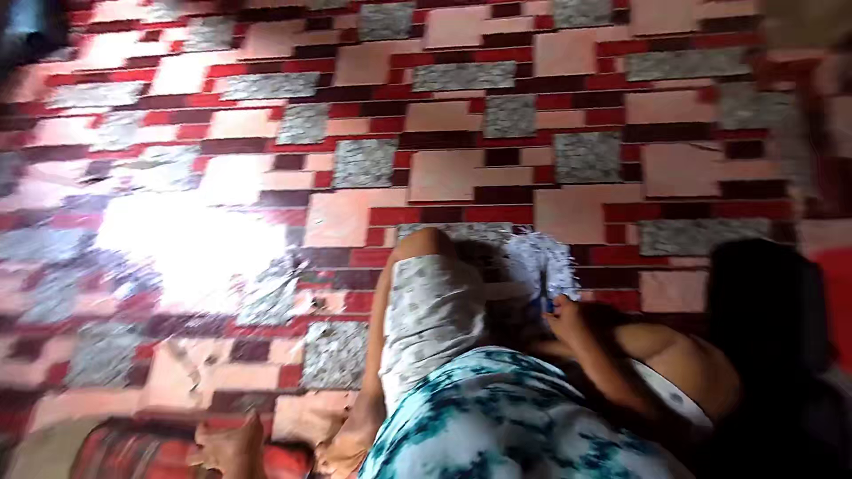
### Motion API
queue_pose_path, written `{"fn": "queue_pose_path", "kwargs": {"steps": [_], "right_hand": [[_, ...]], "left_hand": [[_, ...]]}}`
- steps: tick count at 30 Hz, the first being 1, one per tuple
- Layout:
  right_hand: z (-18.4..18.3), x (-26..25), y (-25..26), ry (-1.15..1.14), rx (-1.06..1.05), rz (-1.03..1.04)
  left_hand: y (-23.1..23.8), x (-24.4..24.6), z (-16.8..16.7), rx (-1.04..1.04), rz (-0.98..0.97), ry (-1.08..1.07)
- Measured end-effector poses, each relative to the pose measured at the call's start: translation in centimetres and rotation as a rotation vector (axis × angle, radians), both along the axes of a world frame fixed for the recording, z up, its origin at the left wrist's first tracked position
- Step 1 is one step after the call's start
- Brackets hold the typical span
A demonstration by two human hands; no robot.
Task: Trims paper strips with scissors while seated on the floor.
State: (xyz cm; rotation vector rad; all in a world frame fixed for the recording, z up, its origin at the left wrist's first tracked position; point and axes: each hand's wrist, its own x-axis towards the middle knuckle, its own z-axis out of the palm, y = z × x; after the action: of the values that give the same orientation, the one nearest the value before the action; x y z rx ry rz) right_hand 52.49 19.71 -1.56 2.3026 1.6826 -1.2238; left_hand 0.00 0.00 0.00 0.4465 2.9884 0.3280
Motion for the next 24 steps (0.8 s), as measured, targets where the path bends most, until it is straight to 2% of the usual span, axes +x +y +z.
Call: {"fn": "queue_pose_path", "kwargs": {"steps": [1,2,4,6,7,9,10,12,14,16,19,24], "right_hand": [[0.2,0.0,0.0,-0.029,-0.019,-0.004],[0.4,-0.1,0.1,-0.054,-0.03,-0.005],[0.6,-0.6,0.3,-0.078,-0.051,-0.004],[0.9,-0.9,0.3,-0.101,-0.063,0.016],[0.9,-0.9,0.2,-0.108,-0.052,0.036],[0.9,-1.0,0.0,-0.121,-0.021,0.089],[0.9,-0.9,-0.1,-0.125,-0.002,0.118],[0.8,-0.9,-0.5,-0.118,0.022,0.129],[1.1,-1.0,-0.7,-0.105,0.007,0.092],[1.1,-1.1,-0.5,-0.106,-0.026,0.037],[-0.3,-0.1,0.6,-0.037,-0.063,-0.072],[-1.1,1.5,0.6,0.144,-0.058,-0.201]], "left_hand": [[2.6,-1.0,-2.5,0.205,-0.198,-0.04],[6.3,-0.3,-2.3,0.301,-0.303,-0.156],[14.1,4.3,0.2,0.479,-0.528,-0.288],[20.3,11.0,3.0,0.587,-0.838,-0.364],[22.6,14.7,4.3,0.564,-1.004,-0.413],[26.3,22.0,5.8,0.353,-1.316,-0.525],[27.7,25.7,5.7,0.208,-1.471,-0.6],[29.6,31.5,3.1,-0.215,-1.67,-0.67],[30.1,35.3,0.6,-0.582,-1.652,-0.555],[29.3,37.1,-0.7,-0.715,-1.59,-0.462],[28.1,37.6,-1.0,-0.74,-1.547,-0.459],[29.0,37.0,-0.8,-0.705,-1.553,-0.616]]}}
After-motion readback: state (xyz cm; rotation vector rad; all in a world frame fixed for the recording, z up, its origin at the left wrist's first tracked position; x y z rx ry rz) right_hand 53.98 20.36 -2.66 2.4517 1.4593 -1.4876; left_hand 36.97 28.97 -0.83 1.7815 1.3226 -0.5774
